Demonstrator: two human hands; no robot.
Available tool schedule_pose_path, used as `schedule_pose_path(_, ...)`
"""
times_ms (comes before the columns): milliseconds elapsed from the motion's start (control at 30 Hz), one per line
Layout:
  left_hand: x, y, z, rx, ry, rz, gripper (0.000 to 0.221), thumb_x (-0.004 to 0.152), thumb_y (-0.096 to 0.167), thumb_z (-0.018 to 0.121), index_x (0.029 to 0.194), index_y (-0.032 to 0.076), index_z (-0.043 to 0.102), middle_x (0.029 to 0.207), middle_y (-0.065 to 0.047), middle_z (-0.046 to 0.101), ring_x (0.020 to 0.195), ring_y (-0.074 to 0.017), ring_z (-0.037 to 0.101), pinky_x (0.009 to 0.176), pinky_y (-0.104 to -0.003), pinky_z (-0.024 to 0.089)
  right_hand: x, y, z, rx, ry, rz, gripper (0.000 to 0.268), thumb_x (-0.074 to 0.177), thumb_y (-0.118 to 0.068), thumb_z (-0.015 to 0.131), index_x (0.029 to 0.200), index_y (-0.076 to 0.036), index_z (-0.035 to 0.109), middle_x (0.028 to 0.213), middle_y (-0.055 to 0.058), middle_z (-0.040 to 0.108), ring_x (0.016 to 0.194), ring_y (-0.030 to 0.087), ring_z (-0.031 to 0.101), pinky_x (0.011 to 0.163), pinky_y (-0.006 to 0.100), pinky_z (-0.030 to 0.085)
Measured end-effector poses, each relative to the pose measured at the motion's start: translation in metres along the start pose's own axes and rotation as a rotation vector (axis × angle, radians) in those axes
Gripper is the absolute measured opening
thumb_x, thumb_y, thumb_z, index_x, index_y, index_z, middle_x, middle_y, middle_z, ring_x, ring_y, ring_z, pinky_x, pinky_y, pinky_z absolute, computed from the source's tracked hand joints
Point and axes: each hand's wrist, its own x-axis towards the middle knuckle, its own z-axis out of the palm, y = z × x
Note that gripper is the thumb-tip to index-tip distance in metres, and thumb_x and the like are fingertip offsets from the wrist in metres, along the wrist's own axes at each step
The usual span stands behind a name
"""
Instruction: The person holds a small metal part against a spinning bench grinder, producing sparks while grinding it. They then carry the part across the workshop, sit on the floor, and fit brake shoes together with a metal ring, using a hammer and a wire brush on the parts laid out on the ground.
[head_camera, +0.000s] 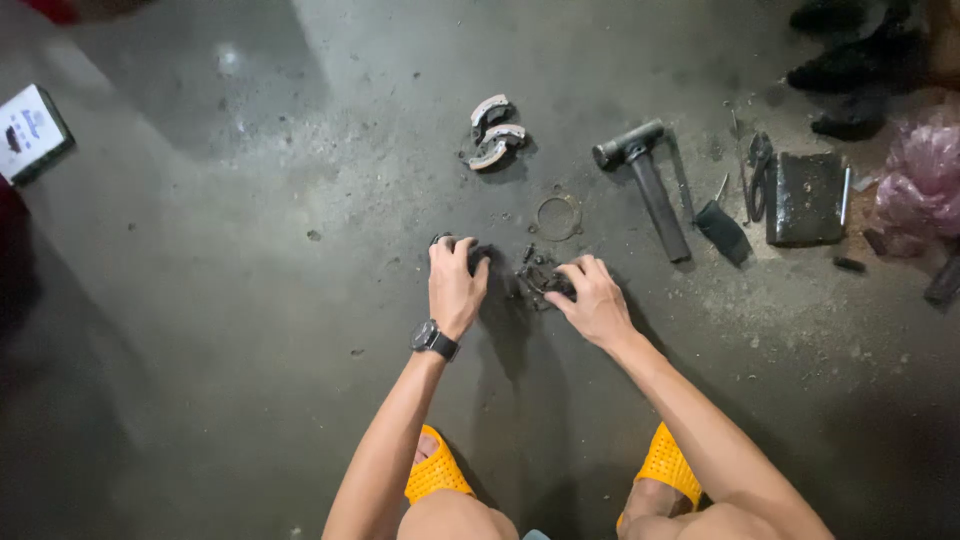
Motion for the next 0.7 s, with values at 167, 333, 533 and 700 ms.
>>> schedule_pose_path(167, -0.011, 0.014, 0.011, -0.156, -0.002, -0.01, 0.033, 0.087, 0.015, 0.073, 0.114, -0.004, 0.067, 0.103, -0.018, 0.068, 0.093, -0.0322, 0.066, 0.084, -0.042, 0.055, 0.007, 0.009, 0.009, -0.138, -0.106, -0.078, 0.048, 0.076, -0.028, 0.083, 0.115, -0.004, 0.068, 0.107, 0.015, 0.06, 0.107, 0.035, 0.058, 0.089, 0.046, 0.05)
schedule_pose_path(333, -0.034, -0.013, 0.04, -0.319, -0.358, -0.299, 0.033, 0.094, 0.025, 0.074, 0.113, -0.002, 0.074, 0.095, -0.013, 0.079, 0.081, -0.0146, 0.076, 0.076, -0.03, 0.059, 0.021, -0.004, -0.007, 0.014, -0.265, 0.186, 0.038, 0.076, -0.029, 0.083, 0.102, -0.003, 0.072, 0.1, 0.016, 0.067, 0.098, 0.035, 0.066, 0.087, 0.046, 0.053)
schedule_pose_path(533, -0.031, -0.018, 0.047, -0.974, -0.437, -0.691, 0.034, 0.099, 0.025, 0.068, 0.119, -0.003, 0.067, 0.095, -0.007, 0.071, 0.075, -0.0145, 0.068, 0.067, -0.03, 0.059, 0.02, -0.031, -0.014, 0.283, -0.024, -0.09, 0.039, 0.074, -0.024, 0.083, 0.101, 0.002, 0.071, 0.096, 0.02, 0.07, 0.089, 0.036, 0.07, 0.078, 0.042, 0.055)
schedule_pose_path(700, -0.019, 0.001, 0.022, -1.21, -0.364, -0.615, 0.025, 0.102, 0.017, 0.065, 0.117, -0.003, 0.066, 0.103, -0.006, 0.07, 0.089, -0.0136, 0.068, 0.078, -0.031, 0.058, 0.032, -0.028, -0.023, 0.607, -0.12, 0.136, 0.028, 0.086, -0.02, 0.077, 0.104, 0.001, 0.074, 0.088, 0.009, 0.074, 0.08, 0.015, 0.069, 0.073, 0.031, 0.056)
